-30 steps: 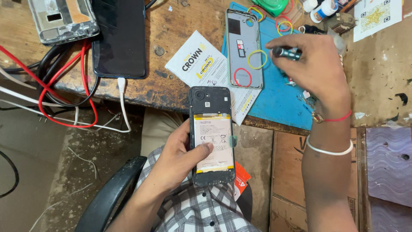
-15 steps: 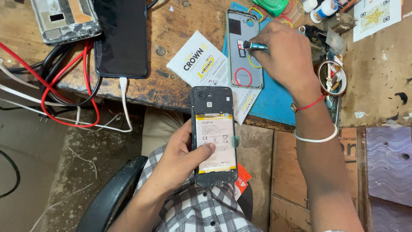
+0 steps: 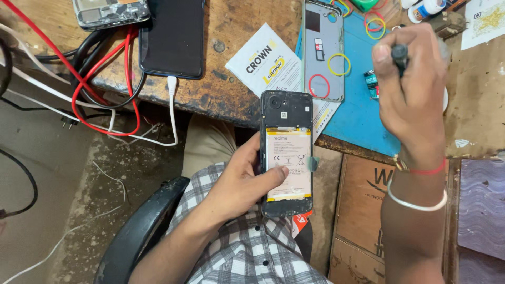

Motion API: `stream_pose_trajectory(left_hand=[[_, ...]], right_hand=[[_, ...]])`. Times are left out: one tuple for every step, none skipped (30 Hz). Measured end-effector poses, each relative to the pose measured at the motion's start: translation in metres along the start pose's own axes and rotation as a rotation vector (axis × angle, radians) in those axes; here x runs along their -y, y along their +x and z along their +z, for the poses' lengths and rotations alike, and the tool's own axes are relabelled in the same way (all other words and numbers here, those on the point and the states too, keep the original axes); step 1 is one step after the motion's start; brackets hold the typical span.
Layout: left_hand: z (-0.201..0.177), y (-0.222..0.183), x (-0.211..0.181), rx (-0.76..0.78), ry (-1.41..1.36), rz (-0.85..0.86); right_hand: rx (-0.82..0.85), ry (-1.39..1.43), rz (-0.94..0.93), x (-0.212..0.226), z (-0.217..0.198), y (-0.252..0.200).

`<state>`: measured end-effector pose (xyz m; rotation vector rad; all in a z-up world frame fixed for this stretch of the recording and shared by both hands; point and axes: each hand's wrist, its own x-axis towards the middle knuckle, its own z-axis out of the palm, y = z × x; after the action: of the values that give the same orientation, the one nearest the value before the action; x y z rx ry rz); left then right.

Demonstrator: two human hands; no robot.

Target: The person uses a screwdriver to remove screws from the back of a disassembled smartphone. They repeatedly probe the internal components and battery area with the tool while holding the device in their lap.

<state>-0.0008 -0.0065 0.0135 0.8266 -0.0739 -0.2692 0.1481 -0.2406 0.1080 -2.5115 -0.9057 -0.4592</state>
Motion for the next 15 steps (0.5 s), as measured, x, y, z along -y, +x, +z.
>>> stream_pose_trajectory(left_hand=[[0.001,0.001,0.000,0.008,-0.009,0.007],[0.002,0.003,0.001,0.020,-0.005,0.017],[0.002,0.005,0.002,0.032,-0.001,0.027],[0.003,0.006,0.003,0.038,0.003,0.039],[0.003,0.009,0.004,0.037,0.009,0.075],[0.004,0.011,0.007,0.026,0.011,0.104],[0.005,0.012,0.010,0.014,0.013,0.132],[0.006,0.014,0.011,-0.002,-0.005,0.141],[0.008,0.015,0.012,-0.018,-0.023,0.149],[0.009,0.017,0.012,-0.029,-0.042,0.161],[0.011,0.017,0.011,-0.041,-0.049,0.170],[0.013,0.018,0.010,-0.047,-0.053,0.182],[0.015,0.019,0.009,-0.053,-0.057,0.194],[0.017,0.020,0.009,-0.059,-0.066,0.205],[0.020,0.021,0.009,-0.065,-0.076,0.216]], right_hand=[[-0.008,0.042,0.052,0.008,-0.005,-0.008],[-0.013,0.061,0.097,0.017,-0.010,-0.018],[-0.022,0.075,0.103,0.023,-0.014,-0.026],[-0.028,0.094,0.105,0.030,-0.017,-0.034],[-0.038,0.108,0.068,0.034,-0.018,-0.040],[-0.038,0.115,0.057,0.039,-0.019,-0.049],[-0.039,0.122,0.046,0.045,-0.020,-0.058],[-0.047,0.118,0.048,0.049,-0.021,-0.066],[-0.038,0.138,0.030,0.053,-0.021,-0.073],[-0.030,0.152,0.010,0.056,-0.022,-0.079],[-0.004,0.190,-0.029,0.058,-0.023,-0.084],[0.016,0.224,-0.070,0.059,-0.022,-0.088],[0.012,0.245,-0.080,0.059,-0.021,-0.091],[0.008,0.264,-0.083,0.060,-0.018,-0.096],[0.004,0.284,-0.085,0.060,-0.017,-0.100]])
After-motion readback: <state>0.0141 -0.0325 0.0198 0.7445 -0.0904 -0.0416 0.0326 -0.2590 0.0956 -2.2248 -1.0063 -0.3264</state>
